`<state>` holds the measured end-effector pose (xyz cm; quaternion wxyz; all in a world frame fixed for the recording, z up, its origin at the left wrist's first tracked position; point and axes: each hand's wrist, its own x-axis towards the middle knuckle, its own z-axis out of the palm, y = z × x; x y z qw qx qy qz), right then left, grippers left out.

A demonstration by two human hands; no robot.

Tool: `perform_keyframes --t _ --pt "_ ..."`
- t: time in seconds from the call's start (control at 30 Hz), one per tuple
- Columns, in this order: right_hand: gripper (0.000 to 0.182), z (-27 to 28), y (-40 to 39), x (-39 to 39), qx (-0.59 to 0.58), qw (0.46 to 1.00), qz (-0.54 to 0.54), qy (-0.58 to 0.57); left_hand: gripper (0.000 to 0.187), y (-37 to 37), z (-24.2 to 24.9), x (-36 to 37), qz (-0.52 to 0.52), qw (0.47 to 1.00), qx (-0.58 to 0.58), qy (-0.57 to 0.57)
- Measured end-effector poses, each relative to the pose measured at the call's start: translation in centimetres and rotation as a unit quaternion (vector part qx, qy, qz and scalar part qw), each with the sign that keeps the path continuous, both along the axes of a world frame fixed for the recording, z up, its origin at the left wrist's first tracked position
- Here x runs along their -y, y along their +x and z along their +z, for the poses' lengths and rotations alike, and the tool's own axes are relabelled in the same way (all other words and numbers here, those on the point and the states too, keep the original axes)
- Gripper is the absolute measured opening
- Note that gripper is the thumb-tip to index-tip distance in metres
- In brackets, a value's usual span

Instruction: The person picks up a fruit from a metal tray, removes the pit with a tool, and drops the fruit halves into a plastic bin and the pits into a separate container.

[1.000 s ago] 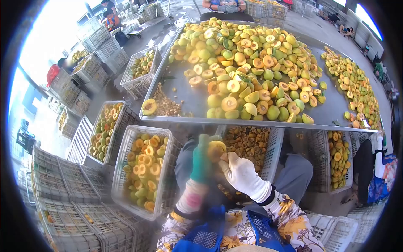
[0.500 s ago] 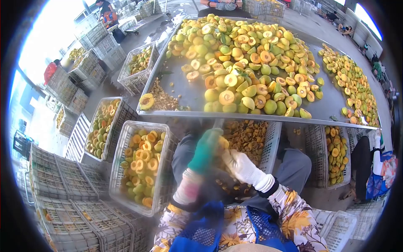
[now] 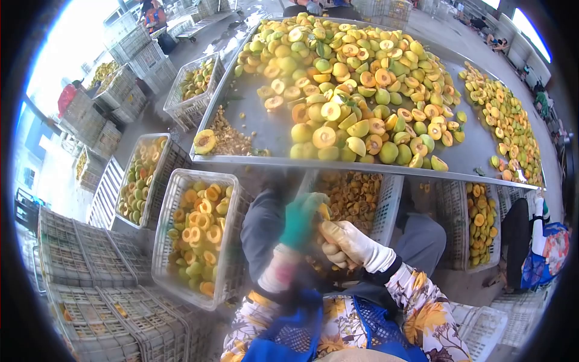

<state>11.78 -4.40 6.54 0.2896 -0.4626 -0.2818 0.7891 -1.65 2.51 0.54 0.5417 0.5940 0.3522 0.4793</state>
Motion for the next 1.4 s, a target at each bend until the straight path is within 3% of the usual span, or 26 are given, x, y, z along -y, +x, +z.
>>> perform_keyframes --t 0.07,0.1,0.17,0.2,0.3,0.4,0.5,0.6,0.63,0.67,0.7,0.73,0.77,0.83,0.87,0.9,0.97,1.03,1.07,1.1,1.13,1.17,1.23,1.3,1.33,1.4 --pt "0.047 -1.2 0.2 -0.3 -0.101 0.994 -0.009 -0.05 0.026 -0.4 -1.0 -0.6 0.018 0.978 -0.085 0.192" --pt "0.048 -2.1 0.4 -0.3 -0.151 0.986 -0.015 -0.076 0.025 -0.3 -0.8 -0.5 0.005 0.998 -0.016 0.055" --pt "0.049 -4.3 0.8 -0.3 -0.293 0.949 -0.027 -0.116 0.023 0.2 0.5 -0.1 -0.026 0.969 0.122 -0.215" --pt "0.05 -4.9 0.9 -0.3 -0.359 0.923 -0.029 -0.133 0.021 0.3 1.5 0.0 -0.011 0.959 0.116 -0.259" --pt "0.051 -6.5 -0.2 -0.5 -0.476 0.868 -0.021 -0.141 0.019 0.9 0.0 0.9 0.145 0.963 0.133 -0.187" --pt "0.055 -6.5 -1.6 -0.7 -0.571 0.81 0.015 -0.132 0.021 -0.2 1.9 1.1 0.123 0.98 0.136 -0.074" --pt "0.053 -6.5 -2.8 -1.1 -0.604 0.778 0.019 -0.172 0.022 -2.5 2.3 -0.7 0.041 0.985 0.044 -0.163" --pt "0.047 -6.3 -3.0 -2.7 -0.621 0.762 0.031 -0.182 0.027 -3.8 0.0 -2.2 0.034 0.995 -0.028 -0.087" --pt "0.045 -5.9 -3.1 -2.9 -0.624 0.76 0.03 -0.179 0.026 -4.0 -0.1 -3.6 0.056 0.968 0.102 -0.223" --pt "0.036 -4.8 -2.9 -1.6 -0.553 0.819 -0.012 -0.153 0.027 -4.2 -0.2 -5.0 0.114 0.887 0.281 -0.349" --pt "0.029 -0.8 -2.1 -1.9 -0.169 0.977 0.123 0.027 0.03 -4.4 -0.3 -6.4 0.198 0.776 0.419 -0.428" --pt "0.034 -0.1 -1.6 -1.9 -0.194 0.974 0.086 0.075 0.029 -5.2 0.1 -7.5 0.308 0.762 0.44 -0.362" --pt "0.039 0.2 -1.4 -2.4 -0.221 0.966 0.041 0.13 0.025 -7.6 0.0 -7.5 0.293 0.821 0.376 -0.314" --pt "0.033 -3.9 0.7 -2.9 0.022 0.982 -0.15 0.113 0.029 -10.8 3.4 -7.4 0.31 0.878 0.258 -0.258" --pt "0.031 -7.8 2.4 -3.2 0.287 0.919 -0.083 0.257 0.028 -13.9 2.8 -8.1 0.31 0.919 0.13 -0.207" --pt "0.03 -11.2 4.4 -3.0 0.524 0.764 -0.01 0.377 0.028 -17.6 1.3 -9.0 0.281 0.949 -0.062 -0.13" --pt "0.025 -13.3 7.1 -2.0 0.661 0.688 0.063 0.293 0.032 -23.4 -1.1 -10.2 0.157 0.849 -0.495 0.099" --pt "0.025 -15.5 9.3 -1.2 0.604 0.719 -0.073 0.337 0.03 -20.7 6.0 -11.8 0.041 0.696 -0.67 0.254" --pt "0.024 -16.9 9.8 -1.0 0.593 0.733 -0.073 0.324 0.03 -17.5 8.2 -14.6 0.008 0.738 -0.599 0.311" --pt "0.023 -18.3 10.0 -1.1 0.573 0.751 -0.06 0.323 0.025 -14.2 9.9 -15.2 0.08 0.801 -0.485 0.341" --pt "0.025 -19.5 9.9 -1.3 0.56 0.767 -0.027 0.312 0.017 -12.0 5.5 -21.1 0.119 0.75 -0.395 0.518" --pt "0.023 -21.2 9.6 -1.6 0.591 0.718 0.01 0.367 0.016 -9.3 1.2 -26.7 0.072 0.758 -0.564 0.319" --pt "0.039 -18.4 9.1 -1.7 0.543 0.721 0.142 0.407 0.03 -2.6 2.6 -31.5 0.176 0.808 -0.547 0.132" --pt "0.04 -18.6 8.2 -2.4 0.55 0.741 0.172 0.344 0.042 0.5 -1.2 -36.7 0.188 0.807 -0.557 0.061" --pt "0.041 -19.1 8.4 -2.7 0.561 0.749 0.182 0.303 0.036 2.1 -6.2 -39.2 0.292 0.8 -0.513 0.108" --pt "0.04 -20.9 9.0 -2.7 0.549 0.727 0.183 0.368 0.03 2.7 -6.0 -39.9 0.17 0.808 -0.557 0.09"
